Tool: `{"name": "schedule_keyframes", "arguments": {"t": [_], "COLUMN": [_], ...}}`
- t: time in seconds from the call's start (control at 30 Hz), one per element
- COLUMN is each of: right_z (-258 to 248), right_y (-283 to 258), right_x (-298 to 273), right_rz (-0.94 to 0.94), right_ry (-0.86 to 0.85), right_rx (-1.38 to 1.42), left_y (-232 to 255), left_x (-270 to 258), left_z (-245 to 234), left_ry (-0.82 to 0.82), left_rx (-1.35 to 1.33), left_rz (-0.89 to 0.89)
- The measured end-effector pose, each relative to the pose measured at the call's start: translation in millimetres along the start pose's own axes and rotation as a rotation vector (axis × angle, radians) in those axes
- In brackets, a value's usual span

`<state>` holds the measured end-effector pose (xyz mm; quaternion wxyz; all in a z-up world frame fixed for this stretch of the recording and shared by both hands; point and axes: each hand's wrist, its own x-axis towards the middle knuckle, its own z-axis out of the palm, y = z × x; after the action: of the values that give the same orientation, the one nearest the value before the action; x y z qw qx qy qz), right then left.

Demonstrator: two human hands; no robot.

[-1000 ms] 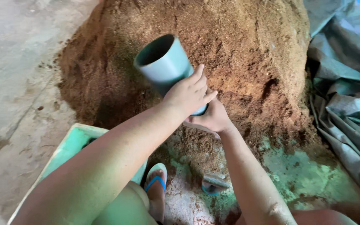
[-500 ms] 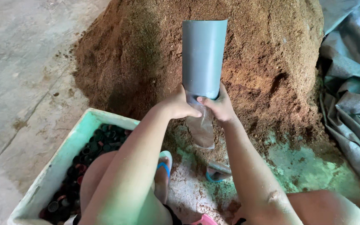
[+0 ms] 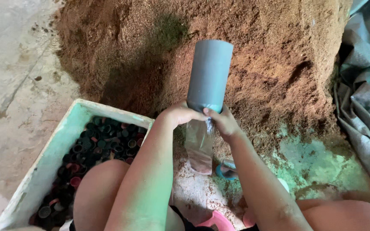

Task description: The person scoops a brown granular material from a large pile into a cylindrical metal container, then pours it into a clear plastic bag. They repeat this process to fill the bag and then tie it closed.

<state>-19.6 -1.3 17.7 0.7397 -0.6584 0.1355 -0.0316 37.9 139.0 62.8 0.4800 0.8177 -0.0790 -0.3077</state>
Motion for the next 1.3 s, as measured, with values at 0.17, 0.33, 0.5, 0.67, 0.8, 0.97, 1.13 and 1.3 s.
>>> {"name": "schedule_keyframes", "arguments": {"t": [0.17,0.33,0.5,0.67,0.8,0.97,1.13,1.3], "right_z": [4,7,7,27,14,-7,4,5], "right_y": [34,56,67,25,35,131,134,165], "right_x": [25,22,-3,-53,-55,-16,-47,-76], "right_rz": [0.06,0.154,0.38,0.551,0.59,0.607,0.705,0.764], "right_ry": [0.023,0.015,-0.081,-0.106,-0.082,-0.217,-0.3,-0.308], "right_rx": [-0.056,-0.197,-0.148,-0.063,0.053,-0.508,-0.679,-0.678], "left_y": [-13,-20,-78,-135,-160,-178,-237,-273], "left_x": [10,-3,24,53,38,13,-5,-2], "left_z": [-9,-10,17,44,70,110,119,115], "left_ry": [-0.06,-0.135,-0.213,-0.151,0.125,0.079,-0.137,-0.461], "left_rx": [-0.002,0.006,0.016,0.039,-0.065,-0.488,-0.759,-0.635], "left_rz": [-0.23,-0.357,-0.469,-0.57,-0.767,-0.739,-0.864,-0.984]}}
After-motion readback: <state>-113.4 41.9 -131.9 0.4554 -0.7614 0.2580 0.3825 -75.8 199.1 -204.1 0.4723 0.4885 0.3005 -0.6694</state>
